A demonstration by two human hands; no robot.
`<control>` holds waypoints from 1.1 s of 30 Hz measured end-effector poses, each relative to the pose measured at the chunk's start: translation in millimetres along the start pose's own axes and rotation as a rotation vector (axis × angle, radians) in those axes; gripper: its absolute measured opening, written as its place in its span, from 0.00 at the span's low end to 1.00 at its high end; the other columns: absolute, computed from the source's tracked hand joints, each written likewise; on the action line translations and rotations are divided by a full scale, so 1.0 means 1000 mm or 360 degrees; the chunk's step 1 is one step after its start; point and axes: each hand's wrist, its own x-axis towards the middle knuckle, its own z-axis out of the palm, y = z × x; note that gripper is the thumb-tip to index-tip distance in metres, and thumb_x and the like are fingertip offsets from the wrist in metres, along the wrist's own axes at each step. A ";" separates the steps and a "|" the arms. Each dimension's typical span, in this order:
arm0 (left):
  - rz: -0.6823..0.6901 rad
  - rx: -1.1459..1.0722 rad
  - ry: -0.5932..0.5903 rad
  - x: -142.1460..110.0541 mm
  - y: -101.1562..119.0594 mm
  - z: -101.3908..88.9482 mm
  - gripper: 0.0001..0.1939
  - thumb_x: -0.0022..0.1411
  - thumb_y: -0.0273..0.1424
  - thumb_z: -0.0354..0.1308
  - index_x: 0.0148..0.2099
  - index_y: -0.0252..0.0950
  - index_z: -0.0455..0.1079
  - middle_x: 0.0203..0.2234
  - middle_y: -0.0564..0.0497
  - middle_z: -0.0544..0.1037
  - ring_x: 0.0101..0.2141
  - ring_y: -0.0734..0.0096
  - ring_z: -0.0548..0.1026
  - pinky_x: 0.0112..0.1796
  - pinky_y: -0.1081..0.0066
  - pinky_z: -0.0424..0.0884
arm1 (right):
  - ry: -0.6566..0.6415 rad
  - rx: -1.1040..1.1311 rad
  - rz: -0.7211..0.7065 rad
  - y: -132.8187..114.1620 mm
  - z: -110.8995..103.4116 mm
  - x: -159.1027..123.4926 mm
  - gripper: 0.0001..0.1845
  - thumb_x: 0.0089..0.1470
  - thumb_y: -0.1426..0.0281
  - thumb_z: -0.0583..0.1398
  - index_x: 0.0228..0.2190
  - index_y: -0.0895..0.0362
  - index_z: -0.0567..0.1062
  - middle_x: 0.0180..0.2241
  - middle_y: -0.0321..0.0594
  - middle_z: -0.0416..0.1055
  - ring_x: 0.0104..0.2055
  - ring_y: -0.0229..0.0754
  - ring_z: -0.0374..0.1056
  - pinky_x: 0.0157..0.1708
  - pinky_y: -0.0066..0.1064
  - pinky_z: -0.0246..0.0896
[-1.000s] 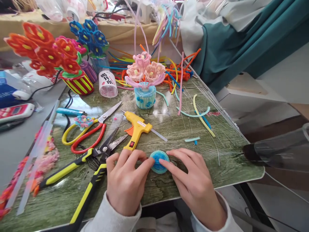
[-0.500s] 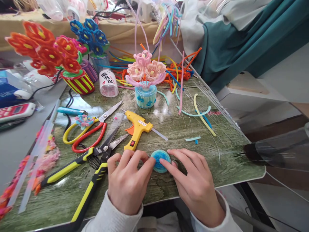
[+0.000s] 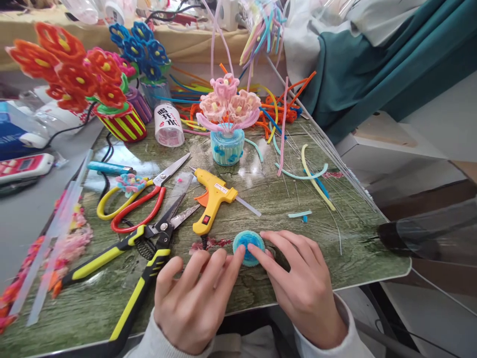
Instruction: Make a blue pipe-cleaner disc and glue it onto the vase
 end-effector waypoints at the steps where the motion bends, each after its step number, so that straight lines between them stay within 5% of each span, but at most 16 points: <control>1: 0.0005 -0.0001 0.0003 -0.001 0.000 0.000 0.14 0.66 0.23 0.55 0.49 0.42 0.76 0.31 0.55 0.83 0.36 0.69 0.71 0.41 0.64 0.58 | 0.0001 -0.0003 -0.0003 0.000 0.000 0.000 0.15 0.59 0.81 0.57 0.41 0.57 0.81 0.42 0.50 0.77 0.45 0.52 0.69 0.44 0.45 0.61; 17: -0.0006 -0.0055 -0.0190 -0.005 -0.003 0.003 0.14 0.66 0.25 0.54 0.50 0.43 0.75 0.33 0.57 0.82 0.37 0.69 0.73 0.43 0.62 0.59 | -0.0040 0.0027 -0.0009 -0.001 0.001 0.001 0.16 0.58 0.82 0.57 0.42 0.57 0.80 0.42 0.51 0.76 0.47 0.52 0.68 0.44 0.46 0.61; 27: -0.0052 -0.0100 -0.0090 -0.003 -0.003 0.001 0.13 0.64 0.24 0.57 0.47 0.43 0.76 0.31 0.56 0.82 0.34 0.69 0.73 0.40 0.62 0.59 | 0.0072 0.0373 0.0195 0.008 -0.006 -0.007 0.20 0.58 0.85 0.56 0.48 0.57 0.77 0.45 0.48 0.71 0.48 0.47 0.65 0.47 0.43 0.63; 33: -0.0264 -0.0210 0.0042 0.006 -0.006 -0.008 0.10 0.59 0.23 0.61 0.43 0.38 0.77 0.27 0.53 0.81 0.29 0.67 0.73 0.36 0.60 0.58 | 0.0172 0.0415 0.0306 0.007 -0.006 -0.004 0.16 0.57 0.84 0.57 0.43 0.58 0.78 0.40 0.46 0.72 0.44 0.45 0.67 0.44 0.40 0.65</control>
